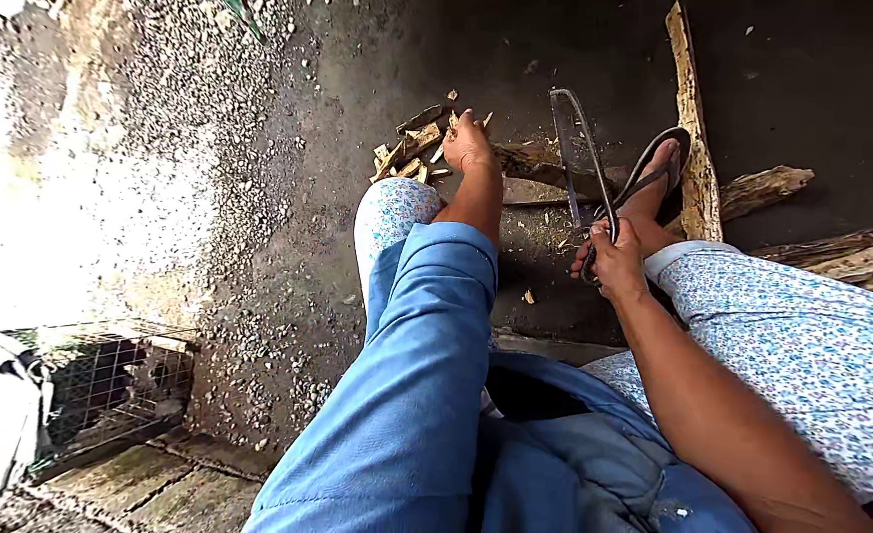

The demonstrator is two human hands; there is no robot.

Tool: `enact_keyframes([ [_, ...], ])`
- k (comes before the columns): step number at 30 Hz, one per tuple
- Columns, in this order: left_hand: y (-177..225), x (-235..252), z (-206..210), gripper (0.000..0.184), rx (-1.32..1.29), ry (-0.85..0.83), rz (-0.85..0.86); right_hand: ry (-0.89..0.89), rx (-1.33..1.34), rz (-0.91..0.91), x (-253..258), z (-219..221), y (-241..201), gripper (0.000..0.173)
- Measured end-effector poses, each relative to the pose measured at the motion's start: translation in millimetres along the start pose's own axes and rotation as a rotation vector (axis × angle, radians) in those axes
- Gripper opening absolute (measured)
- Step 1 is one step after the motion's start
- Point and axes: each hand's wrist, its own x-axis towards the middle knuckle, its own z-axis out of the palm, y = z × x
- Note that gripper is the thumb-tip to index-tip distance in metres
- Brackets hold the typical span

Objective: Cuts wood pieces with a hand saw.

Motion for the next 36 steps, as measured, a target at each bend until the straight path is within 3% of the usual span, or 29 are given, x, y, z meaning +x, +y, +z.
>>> enact_keyframes([
  [5,1,9,-2,0.053,0.141,0.022,-0.005,0.019,-0.126,-0.014,-11,8,-9,0.026],
  [9,2,4,3,0.052,0.01,-0.02,0.007,0.058,-0.134,-0.075,-12,6,-8,0.025],
  [14,-11,8,6,0.05,0.047,-0.236,0.193,0.037,-0.123,0.042,-13,3,-10,0.023],
  [17,-12,8,6,0.045,0.048,-0.311,0.22,0.036,-0.09,0.085,-10,-2,-13,0.02],
  [27,-15,11,-6,0.046,-0.029,-0.188,0.146,0.015,-0.153,0.106,-7,2,-21,0.021],
  [36,-14,4,-7,0.046,-0.009,-0.112,0.103,-0.007,-0.436,0.09,-10,17,-28,0.036],
])
